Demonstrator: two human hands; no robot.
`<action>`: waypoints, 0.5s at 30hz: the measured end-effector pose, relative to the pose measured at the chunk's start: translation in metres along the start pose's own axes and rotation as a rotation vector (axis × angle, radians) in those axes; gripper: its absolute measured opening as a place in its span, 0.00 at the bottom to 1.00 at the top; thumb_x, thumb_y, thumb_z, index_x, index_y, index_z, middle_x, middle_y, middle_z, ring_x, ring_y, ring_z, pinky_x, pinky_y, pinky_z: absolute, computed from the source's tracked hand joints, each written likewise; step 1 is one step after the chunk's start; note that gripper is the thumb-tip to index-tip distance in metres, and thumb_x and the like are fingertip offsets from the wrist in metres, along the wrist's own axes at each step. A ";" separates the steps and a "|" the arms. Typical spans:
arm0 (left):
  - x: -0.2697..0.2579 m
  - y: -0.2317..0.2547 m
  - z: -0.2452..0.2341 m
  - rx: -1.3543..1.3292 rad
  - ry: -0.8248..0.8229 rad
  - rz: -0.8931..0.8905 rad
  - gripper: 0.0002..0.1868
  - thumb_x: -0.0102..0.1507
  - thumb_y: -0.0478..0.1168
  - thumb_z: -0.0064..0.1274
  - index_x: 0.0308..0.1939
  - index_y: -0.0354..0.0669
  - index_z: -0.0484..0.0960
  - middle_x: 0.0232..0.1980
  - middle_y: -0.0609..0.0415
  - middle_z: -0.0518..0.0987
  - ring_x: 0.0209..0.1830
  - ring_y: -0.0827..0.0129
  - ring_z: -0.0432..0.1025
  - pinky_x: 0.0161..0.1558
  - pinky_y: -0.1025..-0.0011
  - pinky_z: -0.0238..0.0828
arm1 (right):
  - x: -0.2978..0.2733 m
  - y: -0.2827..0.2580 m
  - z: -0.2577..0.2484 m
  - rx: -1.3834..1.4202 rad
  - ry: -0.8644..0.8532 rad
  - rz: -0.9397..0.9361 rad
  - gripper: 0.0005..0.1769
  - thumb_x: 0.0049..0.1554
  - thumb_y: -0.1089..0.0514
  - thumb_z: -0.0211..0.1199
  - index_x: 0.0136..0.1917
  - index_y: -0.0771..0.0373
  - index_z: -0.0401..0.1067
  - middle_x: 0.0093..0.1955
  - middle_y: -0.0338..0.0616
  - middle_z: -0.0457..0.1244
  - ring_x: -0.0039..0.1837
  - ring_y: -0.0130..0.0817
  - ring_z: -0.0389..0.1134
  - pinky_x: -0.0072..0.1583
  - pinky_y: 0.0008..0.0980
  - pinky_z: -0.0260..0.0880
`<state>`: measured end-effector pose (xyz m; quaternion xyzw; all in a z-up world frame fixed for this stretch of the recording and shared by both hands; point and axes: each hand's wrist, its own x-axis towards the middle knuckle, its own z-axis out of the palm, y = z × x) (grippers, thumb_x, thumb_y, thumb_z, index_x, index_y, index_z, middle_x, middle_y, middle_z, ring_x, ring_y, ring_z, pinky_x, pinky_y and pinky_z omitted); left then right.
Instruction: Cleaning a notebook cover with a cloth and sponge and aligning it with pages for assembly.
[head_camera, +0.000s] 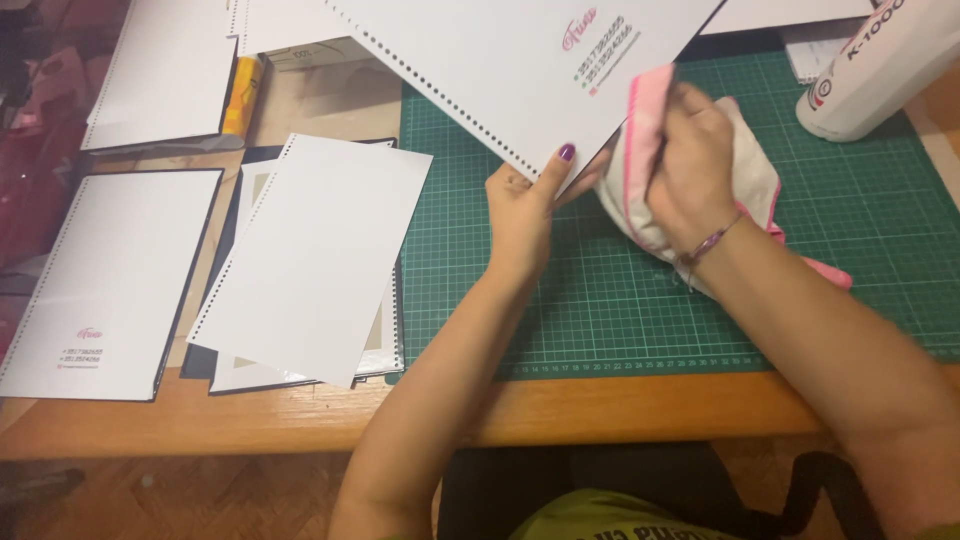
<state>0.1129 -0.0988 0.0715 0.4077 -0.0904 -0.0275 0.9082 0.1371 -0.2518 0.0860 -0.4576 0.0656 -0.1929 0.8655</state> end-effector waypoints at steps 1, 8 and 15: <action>-0.003 0.004 0.001 0.008 -0.018 0.002 0.30 0.61 0.39 0.60 0.60 0.17 0.73 0.61 0.28 0.77 0.52 0.35 0.78 0.57 0.48 0.82 | 0.009 -0.002 -0.006 -0.022 0.033 -0.030 0.05 0.62 0.62 0.60 0.45 0.64 0.75 0.45 0.48 0.72 0.49 0.37 0.75 0.56 0.36 0.81; -0.013 0.001 -0.013 0.078 0.006 -0.067 0.24 0.62 0.38 0.58 0.58 0.22 0.77 0.58 0.33 0.81 0.51 0.38 0.80 0.53 0.54 0.84 | 0.033 -0.008 -0.023 -0.034 0.149 -0.064 0.07 0.60 0.69 0.62 0.40 0.64 0.75 0.38 0.45 0.70 0.43 0.34 0.72 0.50 0.31 0.79; -0.030 0.019 -0.017 0.129 0.029 -0.126 0.24 0.61 0.38 0.59 0.56 0.21 0.77 0.58 0.32 0.80 0.50 0.37 0.81 0.52 0.56 0.84 | 0.050 -0.012 -0.037 -0.030 0.199 -0.116 0.06 0.55 0.73 0.62 0.42 0.66 0.77 0.37 0.45 0.70 0.41 0.33 0.73 0.49 0.31 0.82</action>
